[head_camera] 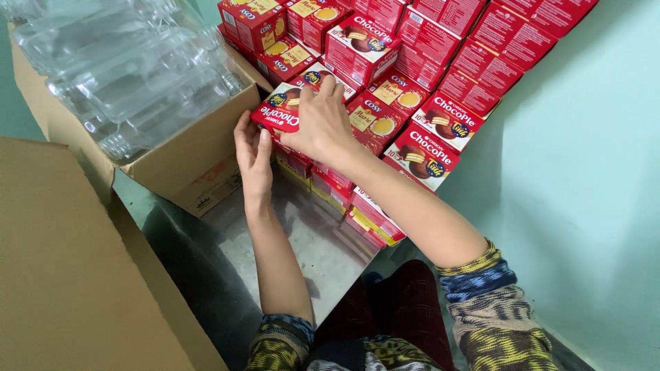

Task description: The person repeatedly picks small snack boxes from a large pile and places them into a cardboard box. They handle both red and yellow boxes, arranging them in rows inside the container.

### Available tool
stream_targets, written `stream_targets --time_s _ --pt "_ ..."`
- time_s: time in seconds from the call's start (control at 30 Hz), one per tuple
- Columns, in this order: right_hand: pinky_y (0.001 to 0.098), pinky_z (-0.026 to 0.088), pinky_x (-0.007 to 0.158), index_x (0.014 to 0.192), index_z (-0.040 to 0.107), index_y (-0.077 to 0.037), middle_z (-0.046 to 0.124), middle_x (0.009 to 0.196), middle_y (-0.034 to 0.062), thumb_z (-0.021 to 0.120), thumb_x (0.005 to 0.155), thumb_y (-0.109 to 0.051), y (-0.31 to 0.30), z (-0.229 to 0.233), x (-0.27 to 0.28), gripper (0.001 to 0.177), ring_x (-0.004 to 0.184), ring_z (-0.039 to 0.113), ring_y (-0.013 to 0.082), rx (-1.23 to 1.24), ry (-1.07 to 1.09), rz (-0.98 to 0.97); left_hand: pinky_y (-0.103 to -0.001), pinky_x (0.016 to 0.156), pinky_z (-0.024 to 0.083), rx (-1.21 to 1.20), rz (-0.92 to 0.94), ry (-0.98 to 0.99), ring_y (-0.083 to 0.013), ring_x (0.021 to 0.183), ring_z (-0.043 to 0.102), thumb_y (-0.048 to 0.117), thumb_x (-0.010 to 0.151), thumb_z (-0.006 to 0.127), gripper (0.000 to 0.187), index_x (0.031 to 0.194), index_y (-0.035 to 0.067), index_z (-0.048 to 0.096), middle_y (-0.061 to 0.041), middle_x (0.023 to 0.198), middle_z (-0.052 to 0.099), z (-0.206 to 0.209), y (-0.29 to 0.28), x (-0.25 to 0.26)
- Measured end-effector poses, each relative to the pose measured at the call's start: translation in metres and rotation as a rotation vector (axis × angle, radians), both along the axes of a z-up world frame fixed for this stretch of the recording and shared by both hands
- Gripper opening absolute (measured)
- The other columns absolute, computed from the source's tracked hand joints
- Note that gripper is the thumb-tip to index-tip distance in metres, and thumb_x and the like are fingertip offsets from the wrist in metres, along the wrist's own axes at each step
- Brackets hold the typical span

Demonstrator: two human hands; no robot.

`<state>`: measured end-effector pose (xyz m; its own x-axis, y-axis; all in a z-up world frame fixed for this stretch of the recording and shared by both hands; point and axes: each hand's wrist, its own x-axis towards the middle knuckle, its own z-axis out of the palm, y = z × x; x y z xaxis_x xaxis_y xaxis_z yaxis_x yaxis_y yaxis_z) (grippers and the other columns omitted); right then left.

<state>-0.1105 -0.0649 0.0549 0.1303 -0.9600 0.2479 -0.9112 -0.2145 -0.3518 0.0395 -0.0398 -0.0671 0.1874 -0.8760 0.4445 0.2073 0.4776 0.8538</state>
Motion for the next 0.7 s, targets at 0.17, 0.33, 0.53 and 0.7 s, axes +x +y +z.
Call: stream_targets --time_s 0.17,0.33,0.53,0.7 --pt "0.0588 0.063 0.095 0.138 0.061 0.011 0.043 0.127 0.0242 0.097 0.073 -0.041 0.011 0.001 -0.005 0.091 0.133 0.049 0.0541 -0.023 -0.122 0.017 -0.063 0.134 0.028 0.039 0.147 -0.036 -0.0523 0.163 0.034 0.021 0.116 0.075 0.075 0.174 0.003 0.030 -0.036 0.167 0.042 -0.003 -0.004 -0.023" --pt "0.0633 0.066 0.092 0.143 0.055 0.009 0.040 0.127 0.0202 0.098 0.074 -0.045 0.005 -0.018 -0.012 0.098 0.132 0.047 0.0558 -0.141 -0.143 -0.020 -0.060 0.138 0.024 0.102 0.357 0.115 -0.0509 0.165 0.032 0.024 0.114 0.080 0.086 0.178 0.007 0.026 -0.036 0.168 0.039 -0.010 -0.004 -0.056" --pt "0.0643 0.067 0.092 0.147 0.055 0.011 0.040 0.133 0.0243 0.099 0.079 -0.043 0.005 -0.021 -0.013 0.098 0.136 0.047 0.0566 -0.152 -0.161 0.021 -0.057 0.133 0.036 0.170 0.430 -0.059 -0.0479 0.160 0.043 0.030 0.118 0.067 0.061 0.168 0.002 0.048 -0.032 0.166 0.049 0.007 0.008 -0.056" --pt "0.0662 0.067 0.093 0.151 0.053 0.008 0.037 0.138 0.0259 0.098 0.078 -0.037 -0.009 -0.042 -0.015 0.097 0.141 0.042 0.0588 -0.130 -0.165 0.032 -0.058 0.132 0.039 0.065 0.328 0.027 -0.0477 0.164 0.034 0.023 0.119 0.071 0.066 0.174 0.004 0.040 -0.034 0.176 0.033 0.005 0.004 -0.062"
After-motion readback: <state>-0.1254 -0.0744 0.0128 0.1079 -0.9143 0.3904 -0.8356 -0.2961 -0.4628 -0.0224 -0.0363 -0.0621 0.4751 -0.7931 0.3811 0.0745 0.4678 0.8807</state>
